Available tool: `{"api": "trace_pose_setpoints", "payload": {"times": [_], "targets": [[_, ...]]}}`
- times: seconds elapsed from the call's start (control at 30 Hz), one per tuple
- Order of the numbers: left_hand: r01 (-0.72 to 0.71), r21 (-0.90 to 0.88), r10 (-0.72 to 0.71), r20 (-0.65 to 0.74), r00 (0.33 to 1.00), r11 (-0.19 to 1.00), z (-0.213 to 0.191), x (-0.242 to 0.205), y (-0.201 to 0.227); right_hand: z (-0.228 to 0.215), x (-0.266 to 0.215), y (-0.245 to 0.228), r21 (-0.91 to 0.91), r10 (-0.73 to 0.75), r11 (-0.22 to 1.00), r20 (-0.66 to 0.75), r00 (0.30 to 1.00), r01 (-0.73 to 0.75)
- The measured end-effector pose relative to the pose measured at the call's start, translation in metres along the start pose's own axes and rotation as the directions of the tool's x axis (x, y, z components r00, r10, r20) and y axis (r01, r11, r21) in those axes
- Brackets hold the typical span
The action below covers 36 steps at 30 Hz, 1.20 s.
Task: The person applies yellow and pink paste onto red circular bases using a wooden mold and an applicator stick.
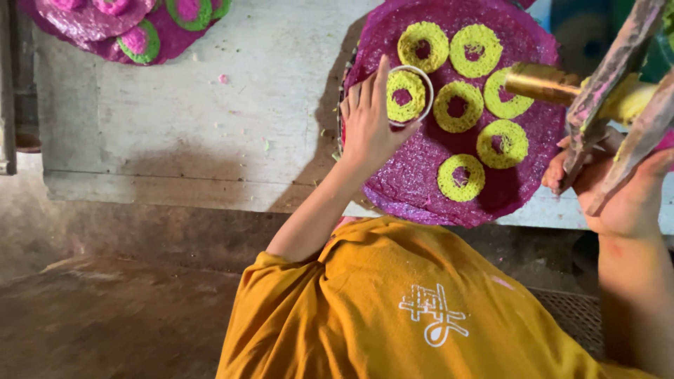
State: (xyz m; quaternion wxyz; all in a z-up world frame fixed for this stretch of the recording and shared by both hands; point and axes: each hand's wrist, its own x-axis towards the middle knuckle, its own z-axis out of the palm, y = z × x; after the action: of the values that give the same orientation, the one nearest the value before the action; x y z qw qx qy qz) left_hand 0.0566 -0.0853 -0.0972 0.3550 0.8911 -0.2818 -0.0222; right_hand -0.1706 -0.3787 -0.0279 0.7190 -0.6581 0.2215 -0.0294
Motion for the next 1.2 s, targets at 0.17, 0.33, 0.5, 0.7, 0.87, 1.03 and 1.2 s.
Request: {"api": "trace_pose_setpoints", "payload": {"times": [0.17, 0.33, 0.5, 0.7, 0.87, 1.03, 1.2], "targets": [[-0.088, -0.043, 0.093, 0.112, 0.989, 0.995, -0.014, -0.054, 0.007, -0.003, -0.007, 0.009, 0.107, 0.011, 0.994, 0.028, 1.000, -0.014], [-0.104, -0.105, 0.122, 0.186, 0.975, 0.989, -0.010, -0.080, 0.008, 0.011, -0.009, 0.000, 0.072, 0.035, 0.997, 0.058, 0.998, -0.040], [-0.225, -0.261, 0.230, -0.012, 0.973, 0.939, -0.030, -0.048, 0.011, 0.032, 0.000, -0.017, -0.014, 0.065, 0.998, 0.242, 0.968, -0.064], [0.173, -0.805, 0.158, 0.099, 0.982, -0.568, -0.008, 0.014, 0.018, 0.052, 0.013, -0.012, -0.195, 0.234, 0.966, 0.390, 0.891, -0.169], [0.044, -0.629, 0.030, 0.034, 0.999, -0.776, -0.003, 0.022, 0.023, 0.061, 0.040, -0.030, -0.724, 0.490, 0.675, 0.293, 0.821, -0.144], [0.009, -0.702, 0.051, -0.038, 0.998, -0.712, -0.019, 0.029, 0.006, 0.097, 0.043, -0.040, -0.952, 0.540, 0.261, 0.008, 0.842, -0.159], [0.025, -0.701, 0.039, -0.004, 0.999, -0.713, -0.013, 0.020, -0.008, 0.124, 0.039, -0.044, -0.897, 0.448, 0.434, 0.136, 0.883, -0.082]]}}
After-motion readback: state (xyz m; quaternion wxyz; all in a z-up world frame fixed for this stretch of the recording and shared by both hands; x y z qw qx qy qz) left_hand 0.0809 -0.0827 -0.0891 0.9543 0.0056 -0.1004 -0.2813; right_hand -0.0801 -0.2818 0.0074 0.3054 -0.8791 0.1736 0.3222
